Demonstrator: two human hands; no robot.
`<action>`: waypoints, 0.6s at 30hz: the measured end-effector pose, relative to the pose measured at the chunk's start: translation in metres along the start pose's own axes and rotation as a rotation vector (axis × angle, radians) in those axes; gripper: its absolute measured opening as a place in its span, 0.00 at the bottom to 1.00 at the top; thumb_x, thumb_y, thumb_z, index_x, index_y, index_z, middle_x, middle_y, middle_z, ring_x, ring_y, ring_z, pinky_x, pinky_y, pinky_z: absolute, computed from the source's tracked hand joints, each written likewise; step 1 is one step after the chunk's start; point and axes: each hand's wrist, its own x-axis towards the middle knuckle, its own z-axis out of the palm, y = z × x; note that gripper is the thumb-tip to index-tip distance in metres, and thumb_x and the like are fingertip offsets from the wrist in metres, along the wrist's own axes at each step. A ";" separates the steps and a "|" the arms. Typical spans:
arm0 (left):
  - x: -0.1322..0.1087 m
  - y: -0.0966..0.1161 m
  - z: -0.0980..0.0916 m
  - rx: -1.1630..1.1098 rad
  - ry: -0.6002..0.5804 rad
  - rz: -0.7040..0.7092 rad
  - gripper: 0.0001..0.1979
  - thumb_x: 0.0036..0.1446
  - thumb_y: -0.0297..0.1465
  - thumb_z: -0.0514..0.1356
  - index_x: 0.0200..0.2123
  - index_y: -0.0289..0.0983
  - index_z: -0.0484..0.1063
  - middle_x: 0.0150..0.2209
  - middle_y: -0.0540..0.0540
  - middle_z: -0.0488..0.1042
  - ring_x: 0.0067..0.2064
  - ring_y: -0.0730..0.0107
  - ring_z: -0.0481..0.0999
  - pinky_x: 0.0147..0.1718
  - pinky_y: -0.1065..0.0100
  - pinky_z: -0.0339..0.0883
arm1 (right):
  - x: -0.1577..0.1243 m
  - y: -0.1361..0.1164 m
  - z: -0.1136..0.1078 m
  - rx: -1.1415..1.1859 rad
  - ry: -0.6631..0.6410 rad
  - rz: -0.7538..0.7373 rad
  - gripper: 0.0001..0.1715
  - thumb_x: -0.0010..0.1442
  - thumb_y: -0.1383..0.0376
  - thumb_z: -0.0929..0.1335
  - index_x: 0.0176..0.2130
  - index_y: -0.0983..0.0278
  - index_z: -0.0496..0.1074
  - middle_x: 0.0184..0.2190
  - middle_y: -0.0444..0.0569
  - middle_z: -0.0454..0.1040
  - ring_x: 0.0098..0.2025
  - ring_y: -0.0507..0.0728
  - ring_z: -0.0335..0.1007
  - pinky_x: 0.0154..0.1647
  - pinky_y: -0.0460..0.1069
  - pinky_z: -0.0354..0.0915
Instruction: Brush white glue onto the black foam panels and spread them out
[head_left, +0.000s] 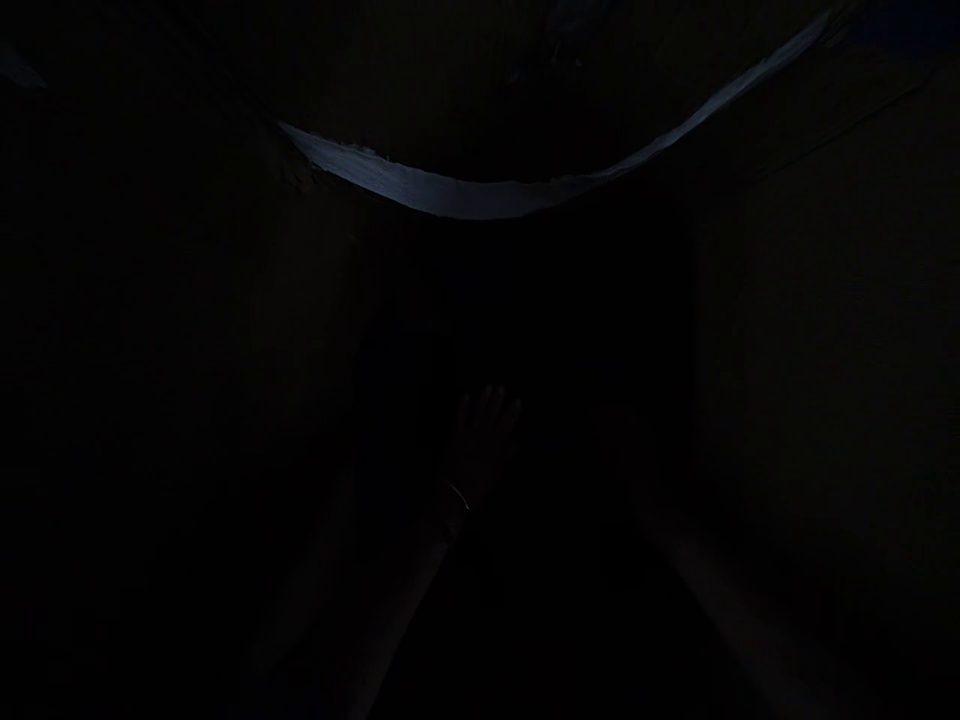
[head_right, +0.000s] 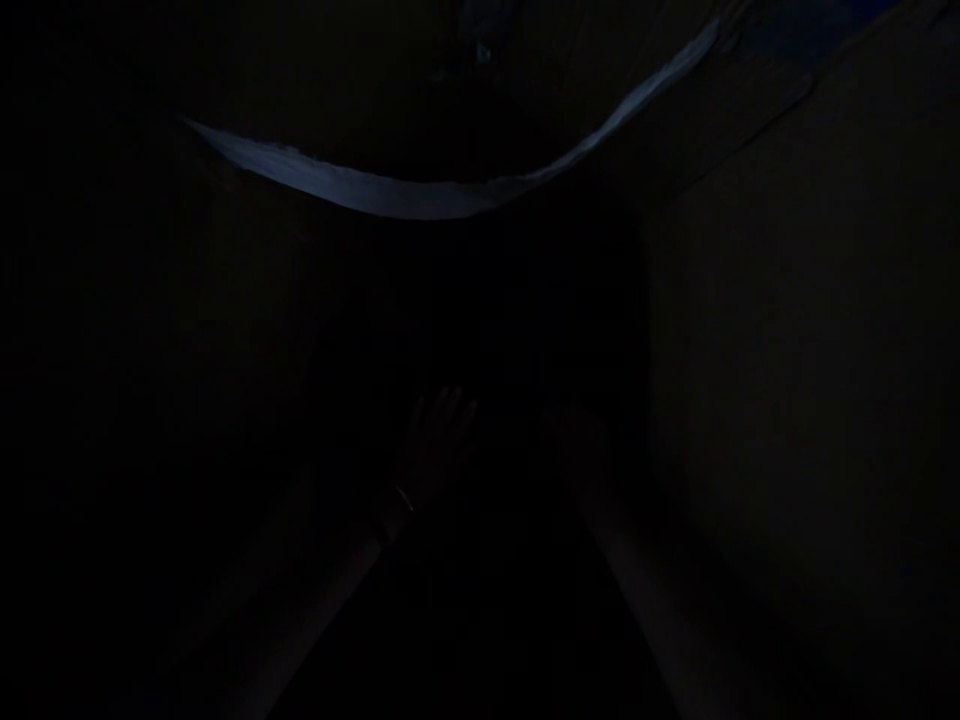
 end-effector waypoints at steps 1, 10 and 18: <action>0.001 -0.001 -0.001 0.000 0.002 0.002 0.27 0.61 0.38 0.44 0.62 0.38 0.43 0.64 0.38 0.41 0.65 0.56 0.37 0.60 0.47 0.39 | 0.004 0.004 -0.001 -0.009 -0.003 0.006 0.21 0.60 0.65 0.56 0.50 0.58 0.67 0.46 0.54 0.70 0.48 0.66 0.64 0.44 0.64 0.62; 0.005 0.000 -0.006 0.003 0.060 0.005 0.26 0.61 0.36 0.45 0.61 0.37 0.47 0.63 0.37 0.46 0.64 0.54 0.43 0.59 0.48 0.44 | -0.005 0.014 -0.014 -0.041 0.053 0.149 0.23 0.59 0.70 0.54 0.47 0.62 0.69 0.45 0.56 0.69 0.49 0.66 0.62 0.45 0.63 0.61; 0.031 -0.007 -0.018 -0.003 0.063 0.038 0.33 0.57 0.41 0.52 0.61 0.31 0.47 0.62 0.31 0.47 0.64 0.47 0.41 0.59 0.44 0.40 | -0.020 0.024 -0.019 -0.039 -0.013 0.166 0.16 0.61 0.62 0.62 0.49 0.64 0.65 0.48 0.54 0.66 0.48 0.60 0.63 0.48 0.60 0.61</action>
